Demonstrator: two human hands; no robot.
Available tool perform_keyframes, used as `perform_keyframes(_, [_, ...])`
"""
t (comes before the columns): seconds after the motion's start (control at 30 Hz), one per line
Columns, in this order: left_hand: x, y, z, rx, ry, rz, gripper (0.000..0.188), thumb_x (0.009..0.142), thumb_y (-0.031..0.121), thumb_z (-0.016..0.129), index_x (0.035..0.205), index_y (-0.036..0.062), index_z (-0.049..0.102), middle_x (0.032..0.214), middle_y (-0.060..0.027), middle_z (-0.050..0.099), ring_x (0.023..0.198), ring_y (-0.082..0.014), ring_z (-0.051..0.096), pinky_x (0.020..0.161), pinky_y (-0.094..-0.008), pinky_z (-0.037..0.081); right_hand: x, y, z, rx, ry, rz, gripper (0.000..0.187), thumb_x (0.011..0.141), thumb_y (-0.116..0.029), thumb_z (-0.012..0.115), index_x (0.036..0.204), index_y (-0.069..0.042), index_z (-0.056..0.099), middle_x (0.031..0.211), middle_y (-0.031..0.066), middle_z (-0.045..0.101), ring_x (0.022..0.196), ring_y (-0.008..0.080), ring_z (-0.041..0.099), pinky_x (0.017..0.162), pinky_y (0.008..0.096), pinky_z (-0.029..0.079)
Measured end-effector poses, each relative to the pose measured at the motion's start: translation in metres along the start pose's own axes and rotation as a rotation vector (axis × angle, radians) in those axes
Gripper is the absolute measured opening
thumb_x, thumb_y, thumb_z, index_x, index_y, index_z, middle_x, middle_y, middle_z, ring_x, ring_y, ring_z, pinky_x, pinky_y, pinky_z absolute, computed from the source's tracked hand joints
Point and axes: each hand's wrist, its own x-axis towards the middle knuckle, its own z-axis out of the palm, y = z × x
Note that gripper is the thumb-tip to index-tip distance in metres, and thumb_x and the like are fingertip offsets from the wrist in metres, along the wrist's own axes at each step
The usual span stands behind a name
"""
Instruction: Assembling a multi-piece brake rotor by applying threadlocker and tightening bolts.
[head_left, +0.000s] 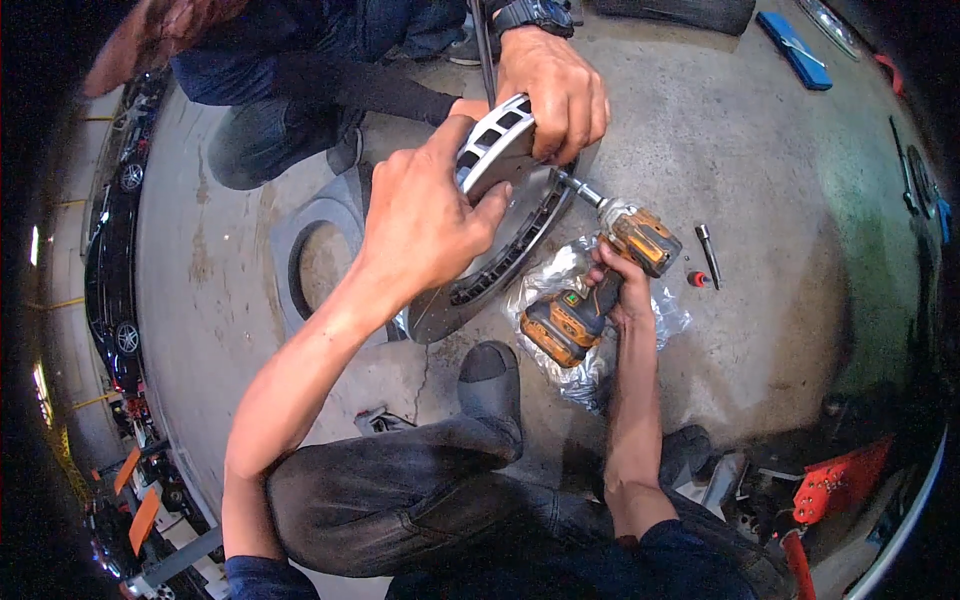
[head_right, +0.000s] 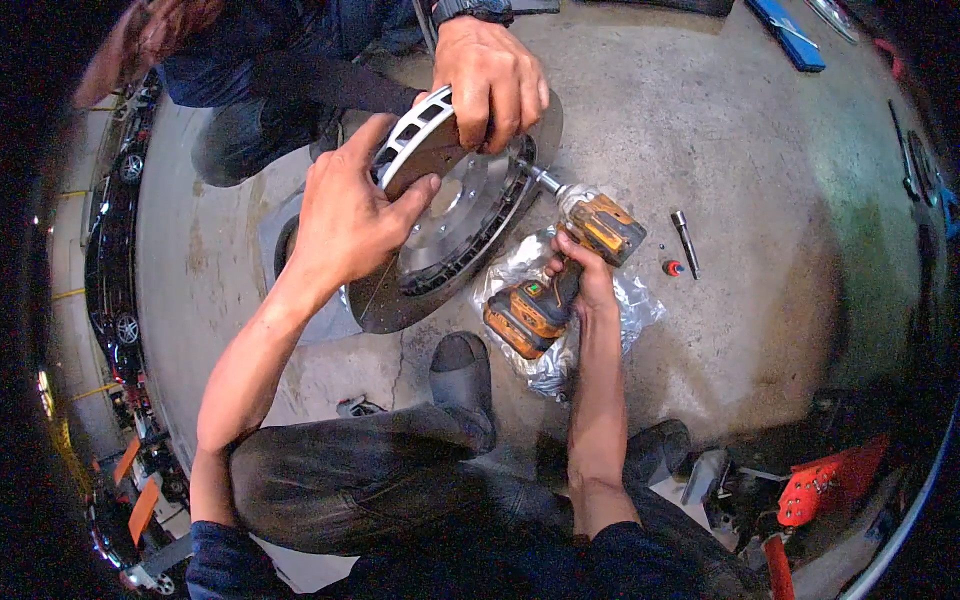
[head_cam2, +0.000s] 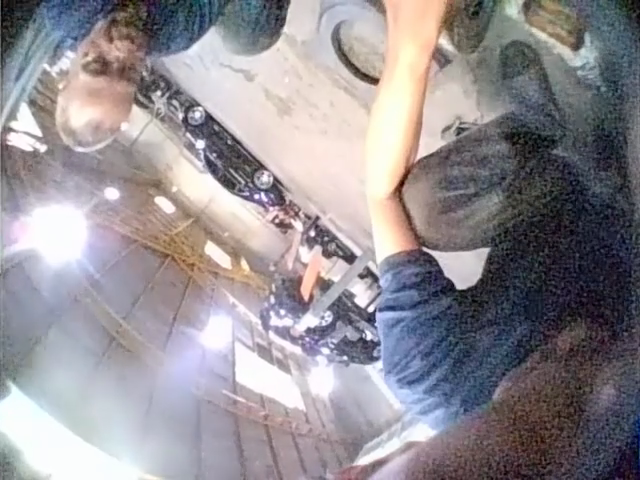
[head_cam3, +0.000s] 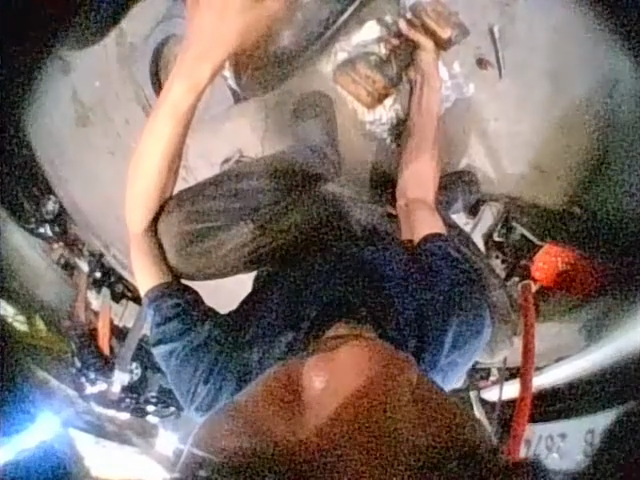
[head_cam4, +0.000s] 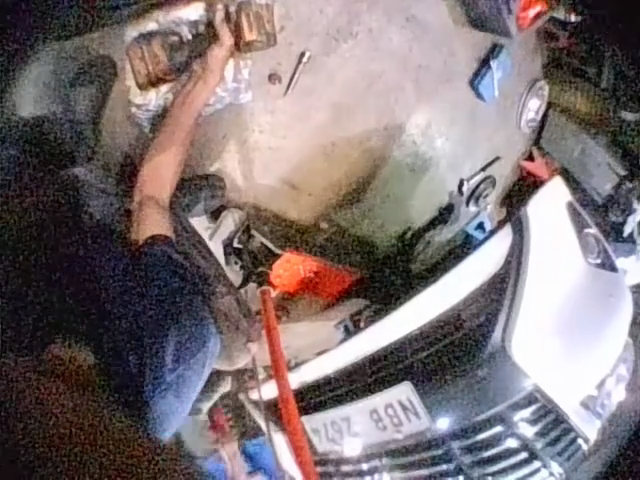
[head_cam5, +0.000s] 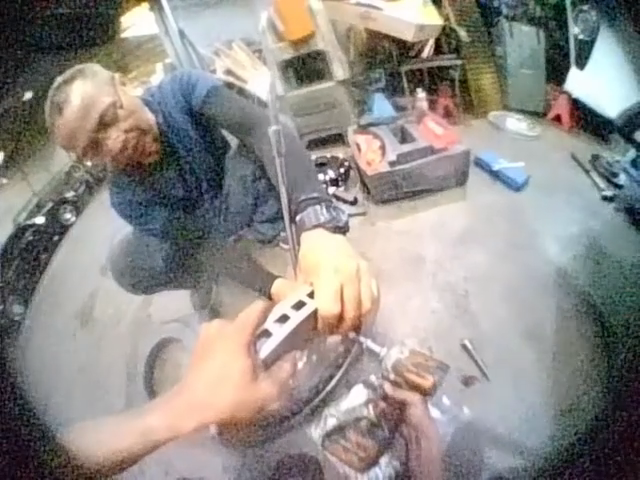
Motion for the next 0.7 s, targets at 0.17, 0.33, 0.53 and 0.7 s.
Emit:
perform_keyframes(0.17, [0.000, -0.001, 0.000, -0.014, -0.059, -0.053, 0.051, 0.074, 0.024, 0.077, 0.114, -0.0025, 0.059, 0.072, -0.0236, 0.067, 0.066, -0.0359, 0.068, 0.067, -0.0420, 0.052, 0.001, 0.003, -0.001, 0.011, 0.011, -0.033, 0.024, 0.087, -0.016, 0.070, 0.107, -0.007, 0.060, 0.087, 0.0040, 0.062, 0.064, 0.0129, 0.055, 0.059, 0.0300, 0.049])
perform_keyframes(0.33, [-0.002, -0.003, 0.000, -0.023, -0.048, -0.059, 0.049, 0.074, 0.024, 0.076, 0.112, -0.0011, 0.060, 0.070, -0.0218, 0.066, 0.062, -0.0333, 0.067, 0.065, -0.0409, 0.051, -0.001, 0.002, 0.001, 0.045, -0.013, -0.002, 0.025, 0.086, -0.015, 0.071, 0.107, -0.006, 0.060, 0.088, 0.0047, 0.062, 0.063, 0.0127, 0.055, 0.059, 0.0300, 0.049])
perform_keyframes(0.53, [-0.002, -0.006, 0.002, -0.023, -0.056, -0.037, 0.047, 0.074, 0.023, 0.076, 0.111, -0.0002, 0.060, 0.067, -0.0202, 0.065, 0.058, -0.0330, 0.065, 0.062, -0.0411, 0.050, -0.003, -0.003, 0.008, -0.027, 0.026, -0.017, 0.027, 0.086, -0.015, 0.071, 0.108, -0.005, 0.060, 0.085, 0.0036, 0.060, 0.063, 0.0123, 0.055, 0.058, 0.0298, 0.049])
perform_keyframes(0.7, [-0.002, -0.005, 0.000, -0.004, -0.034, -0.027, 0.047, 0.074, 0.023, 0.076, 0.112, 0.0008, 0.060, 0.067, -0.0202, 0.065, 0.058, -0.0340, 0.065, 0.061, -0.0409, 0.050, 0.003, 0.003, -0.003, -0.023, 0.008, -0.031, 0.029, 0.086, -0.015, 0.070, 0.111, -0.004, 0.060, 0.086, 0.0040, 0.059, 0.063, 0.0125, 0.054, 0.058, 0.0289, 0.048])
